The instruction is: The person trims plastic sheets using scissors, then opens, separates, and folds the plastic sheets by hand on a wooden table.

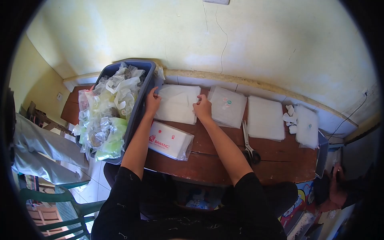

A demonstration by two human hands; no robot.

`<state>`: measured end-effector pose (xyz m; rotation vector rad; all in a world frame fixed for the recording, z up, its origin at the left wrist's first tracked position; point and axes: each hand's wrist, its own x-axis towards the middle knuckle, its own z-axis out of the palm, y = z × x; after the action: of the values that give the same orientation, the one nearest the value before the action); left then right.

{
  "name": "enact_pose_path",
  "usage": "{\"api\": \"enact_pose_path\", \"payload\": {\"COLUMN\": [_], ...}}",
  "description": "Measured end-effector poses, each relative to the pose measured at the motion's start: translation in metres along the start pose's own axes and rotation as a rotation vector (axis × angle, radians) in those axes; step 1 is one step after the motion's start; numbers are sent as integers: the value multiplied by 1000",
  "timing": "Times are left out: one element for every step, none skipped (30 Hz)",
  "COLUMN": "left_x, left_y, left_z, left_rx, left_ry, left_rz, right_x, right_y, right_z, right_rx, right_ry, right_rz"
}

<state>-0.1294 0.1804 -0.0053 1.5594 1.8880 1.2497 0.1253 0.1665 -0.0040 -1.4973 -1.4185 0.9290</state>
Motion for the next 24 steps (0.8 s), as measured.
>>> {"api": "enact_pose_path", "payload": {"left_x": [1, 2, 3, 3, 3, 2, 0, -4, -10, -15, -22, -30, -38, -47, -58, -69, -82, -99, -118, -136, -156, -175, -192, -207], "left_y": [2, 2, 1, 1, -1, -3, -5, -2, 2, 5, 11, 19, 29, 40, 51, 62, 75, 88, 99, 110, 118, 123, 124, 122], "left_z": [0, 1, 2, 2, 3, 4, 5, 5, 5, 5, 2, -2, -5, -8, -12, -15, -19, -23, -26, -28, -29, -29, -26, -22], "left_rx": [21, 20, 49, 77, 77, 113, 148, 149, 223, 297, 303, 304, 302, 303, 272, 238, 239, 259, 278, 279, 311, 343, 344, 409], "left_ry": [13, 11, -3, -17, -18, -2, 15, 14, 123, 229, 223, 167, 114, 107, -71, -247, -252, -368, -485, -490, -520, -547, -552, -538], "left_rz": [20, 18, 7, -3, -5, 15, 33, 26, 202, 379, 369, 391, 417, 413, 318, 223, 224, 217, 210, 216, 220, 223, 227, 282], "right_x": [0, 2, 6, 8, 8, 6, 5, 2, -1, -5, -9, -13, -18, -25, -32, -39, -49, -62, -75, -85, -97, -108, -118, -128], "right_y": [-1, 4, 8, 13, 12, 11, 10, 7, 4, 2, 0, 0, -2, -4, -7, -10, -15, -19, -22, -23, -21, -20, -17, -12], "right_z": [0, 1, 3, 4, 5, 5, 5, 3, 0, -2, -4, -7, -11, -15, -19, -24, -28, -33, -38, -43, -48, -53, -56, -58], "right_rx": [-59, -61, -88, -114, -115, -124, -134, -135, -202, -268, -267, -278, -288, -288, -207, -124, -123, -114, -105, -104, -126, -148, -147, -193], "right_ry": [32, 32, 29, 27, 26, 47, 68, 61, 80, 99, 89, 133, 180, 178, 65, -45, -42, -131, -218, -210, -287, -366, -361, -407], "right_rz": [-53, -50, -88, -127, -126, -159, -192, -189, -235, -281, -272, -361, -454, -446, -414, -382, -378, -339, -300, -297, -335, -374, -371, -429]}}
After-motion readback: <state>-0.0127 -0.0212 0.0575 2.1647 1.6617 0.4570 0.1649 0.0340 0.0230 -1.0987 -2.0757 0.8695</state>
